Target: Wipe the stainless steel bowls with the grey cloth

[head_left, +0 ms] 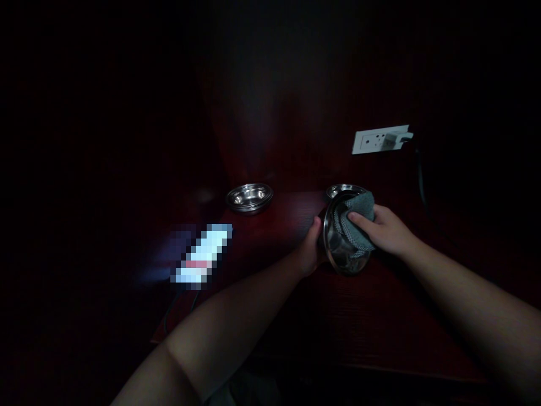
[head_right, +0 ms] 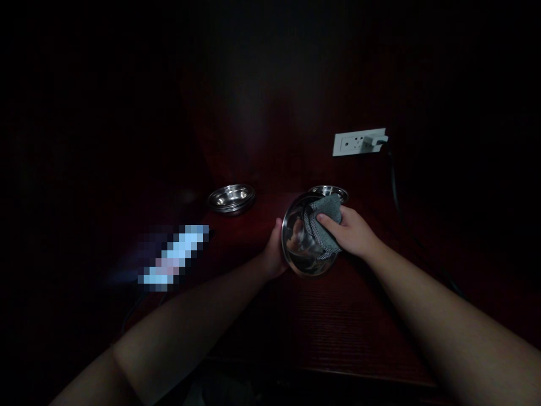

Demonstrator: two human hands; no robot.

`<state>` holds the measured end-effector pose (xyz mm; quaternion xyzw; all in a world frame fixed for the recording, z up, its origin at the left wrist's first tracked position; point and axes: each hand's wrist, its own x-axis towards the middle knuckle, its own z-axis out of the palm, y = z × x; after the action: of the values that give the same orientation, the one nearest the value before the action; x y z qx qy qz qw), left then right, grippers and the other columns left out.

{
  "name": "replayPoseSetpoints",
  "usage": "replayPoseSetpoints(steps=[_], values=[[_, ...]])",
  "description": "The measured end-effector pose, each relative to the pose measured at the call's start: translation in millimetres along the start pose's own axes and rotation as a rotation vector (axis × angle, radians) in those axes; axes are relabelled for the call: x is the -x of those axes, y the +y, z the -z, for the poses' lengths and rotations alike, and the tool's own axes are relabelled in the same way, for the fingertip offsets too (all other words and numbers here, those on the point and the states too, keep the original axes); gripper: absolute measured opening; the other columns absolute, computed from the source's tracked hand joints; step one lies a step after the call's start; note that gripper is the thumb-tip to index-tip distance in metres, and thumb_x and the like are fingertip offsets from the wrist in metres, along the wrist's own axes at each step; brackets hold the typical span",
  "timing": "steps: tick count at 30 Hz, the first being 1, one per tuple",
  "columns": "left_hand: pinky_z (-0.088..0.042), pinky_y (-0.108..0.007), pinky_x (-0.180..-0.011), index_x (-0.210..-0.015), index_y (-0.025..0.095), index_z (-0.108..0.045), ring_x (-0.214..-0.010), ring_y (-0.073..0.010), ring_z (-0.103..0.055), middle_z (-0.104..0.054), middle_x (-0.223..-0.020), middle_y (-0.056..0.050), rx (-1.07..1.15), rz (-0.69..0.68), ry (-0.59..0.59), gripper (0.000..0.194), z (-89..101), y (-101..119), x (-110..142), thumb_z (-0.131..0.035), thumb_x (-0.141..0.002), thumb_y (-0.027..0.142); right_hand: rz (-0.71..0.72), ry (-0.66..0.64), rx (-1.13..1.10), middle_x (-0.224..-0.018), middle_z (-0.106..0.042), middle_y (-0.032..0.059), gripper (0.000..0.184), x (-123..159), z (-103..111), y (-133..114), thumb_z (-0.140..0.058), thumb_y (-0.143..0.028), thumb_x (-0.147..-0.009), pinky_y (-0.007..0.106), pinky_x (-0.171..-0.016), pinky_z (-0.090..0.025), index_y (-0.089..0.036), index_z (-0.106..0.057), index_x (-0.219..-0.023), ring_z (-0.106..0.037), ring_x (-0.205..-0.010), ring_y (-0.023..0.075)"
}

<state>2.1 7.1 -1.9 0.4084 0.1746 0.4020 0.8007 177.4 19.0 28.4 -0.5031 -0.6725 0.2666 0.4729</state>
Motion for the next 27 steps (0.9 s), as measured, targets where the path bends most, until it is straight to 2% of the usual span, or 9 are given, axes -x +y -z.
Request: replayPoseSetpoints(steps=[3, 11, 14, 19, 27], values=[[-0.032, -0.049, -0.109, -0.123, 0.017, -0.059, -0.125, -0.0296, -0.050, -0.064, -0.123, -0.012, -0.013, -0.010, 0.017, 0.070, 3.2, -2.4, -3.0, -0.030, -0.085, 0.068, 0.016, -0.009, 0.007, -0.086, -0.073, 0.0052, 0.028, 0.1, -0.3, 0.5, -0.061, -0.045, -0.080, 0.038, -0.070, -0.057, -0.019, -0.067, -0.088, -0.068, -0.074, 0.0229], [-0.034, -0.047, -0.106, -0.122, 0.019, -0.060, -0.119, -0.0287, -0.056, -0.067, -0.117, -0.010, -0.154, -0.135, -0.030, 0.069, 15.5, -12.2, -12.0, -0.034, -0.084, 0.069, 0.011, 0.007, 0.017, -0.084, -0.073, 0.0051, 0.027, 0.1, -1.4, 1.4, -0.062, -0.044, -0.078, 0.039, -0.071, -0.057, -0.019, -0.067, -0.086, -0.068, -0.074, 0.0235], [-0.035, -0.045, -0.106, -0.122, 0.019, -0.059, -0.118, -0.0280, -0.056, -0.067, -0.117, -0.010, -0.172, -0.179, -0.061, 0.070, 16.0, -12.7, -12.7, -0.033, -0.083, 0.071, 0.019, 0.000, 0.015, -0.086, -0.073, 0.0055, 0.028, -0.2, -1.2, 1.6, -0.062, -0.044, -0.079, 0.039, -0.072, -0.057, -0.019, -0.067, -0.088, -0.068, -0.075, 0.0233], [-0.035, -0.045, -0.105, -0.122, 0.017, -0.059, -0.117, -0.0280, -0.057, -0.068, -0.116, -0.010, -0.173, -0.174, -0.040, 0.070, 14.5, -12.4, -12.9, -0.036, -0.082, 0.070, 0.005, -0.001, 0.014, -0.080, -0.072, 0.0052, 0.028, 0.6, -0.7, -1.1, -0.061, -0.045, -0.078, 0.040, -0.071, -0.057, -0.018, -0.066, -0.084, -0.068, -0.073, 0.0235], [-0.035, -0.045, -0.104, -0.122, 0.018, -0.060, -0.119, -0.0285, -0.054, -0.066, -0.118, -0.010, -0.153, -0.211, -0.087, 0.072, 12.5, -10.9, -12.6, -0.037, -0.080, 0.072, -0.005, 0.005, 0.039, -0.085, -0.072, 0.0070, 0.029, 0.9, -0.1, -1.8, -0.060, -0.045, -0.079, 0.040, -0.071, -0.056, -0.018, -0.065, -0.086, -0.067, -0.075, 0.0237]])
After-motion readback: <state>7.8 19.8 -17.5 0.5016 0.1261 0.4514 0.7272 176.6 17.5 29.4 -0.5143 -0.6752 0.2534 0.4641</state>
